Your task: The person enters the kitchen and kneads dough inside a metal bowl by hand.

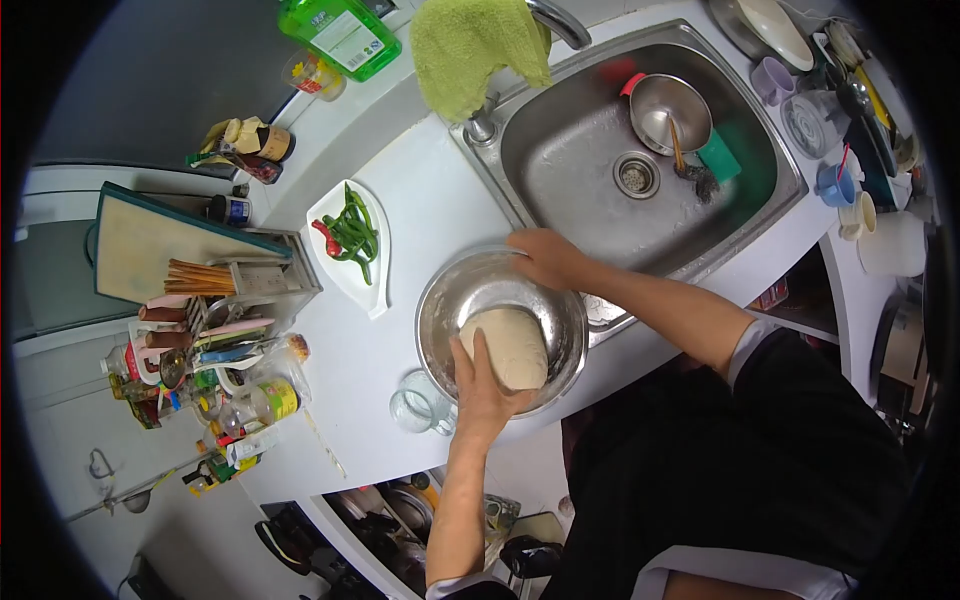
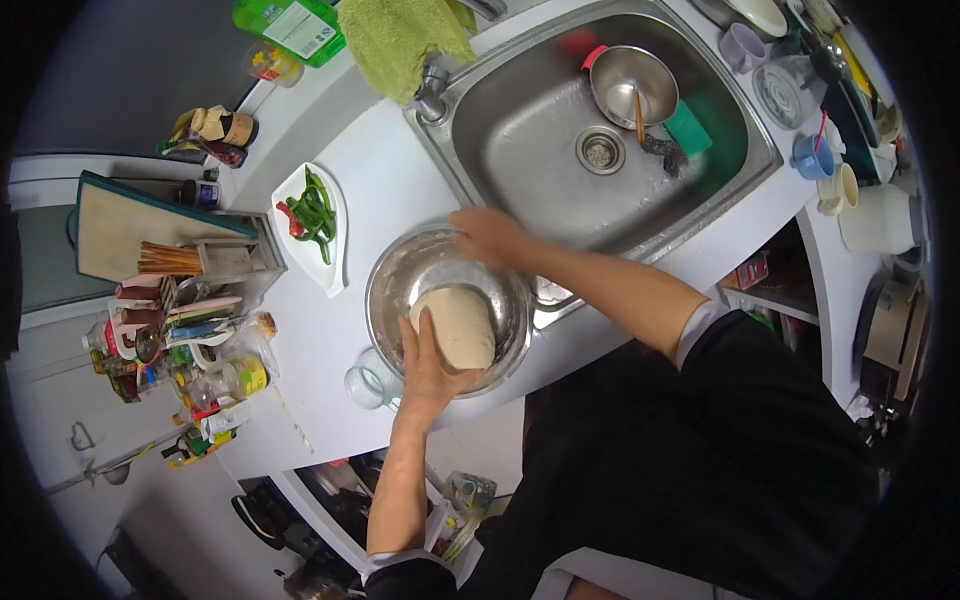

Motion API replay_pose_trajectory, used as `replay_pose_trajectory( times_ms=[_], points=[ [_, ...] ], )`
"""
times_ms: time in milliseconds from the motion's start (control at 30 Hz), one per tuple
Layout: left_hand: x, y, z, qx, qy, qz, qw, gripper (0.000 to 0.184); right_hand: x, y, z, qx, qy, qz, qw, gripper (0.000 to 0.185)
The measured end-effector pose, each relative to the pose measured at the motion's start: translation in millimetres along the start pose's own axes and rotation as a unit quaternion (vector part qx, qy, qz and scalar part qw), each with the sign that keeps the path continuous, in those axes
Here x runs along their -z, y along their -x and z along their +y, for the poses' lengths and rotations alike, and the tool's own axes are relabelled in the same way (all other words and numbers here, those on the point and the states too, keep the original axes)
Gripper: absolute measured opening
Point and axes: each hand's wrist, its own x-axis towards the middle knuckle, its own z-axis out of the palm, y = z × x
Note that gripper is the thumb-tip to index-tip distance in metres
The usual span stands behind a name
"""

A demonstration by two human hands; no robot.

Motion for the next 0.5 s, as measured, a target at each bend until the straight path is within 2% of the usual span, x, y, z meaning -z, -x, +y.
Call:
replay_pose_trajectory(
  times_ms=[67, 100, 167, 300, 400, 500],
  points=[
    [-3.8, -5.7, 9.9, 0.039, -0.08, 0.003, 0.996, 0.122, 5.7, -0.3, -4.5, -0.028, -0.011, -0.019, 0.999, 0.019],
    [-8.9, -7.8, 12.2, 0.038, -0.08, 0.002, 0.996, 0.122, 4.4, -0.1, -0.9, -0.03, -0.009, -0.018, 0.999, 0.019],
    [-19.0, -10.4, 11.7, 0.074, -0.135, 0.049, 0.987, 0.117, -0.5, -1.2, 2.9, -0.016, -0.006, -0.003, 1.0, 0.02],
    [-36.2, -9.0, 3.2, 0.074, -0.136, 0.123, 0.98, 0.111, 1.2, 0.0, -3.8, -0.003, -0.004, 0.006, 1.0, 0.02],
    [-38.6, -14.4, 14.5, 0.086, -0.066, 0.167, 0.98, 0.105, 5.2, -0.7, -5.7, -0.03, 0.018, -0.024, 0.999, 0.019],
    [-40.2, -15.2, 29.8, 0.046, -0.054, 0.225, 0.972, 0.099, -3.4, 10.2, -9.0, -0.011, 0.005, 0.001, 1.0, 0.018]
  ],
)
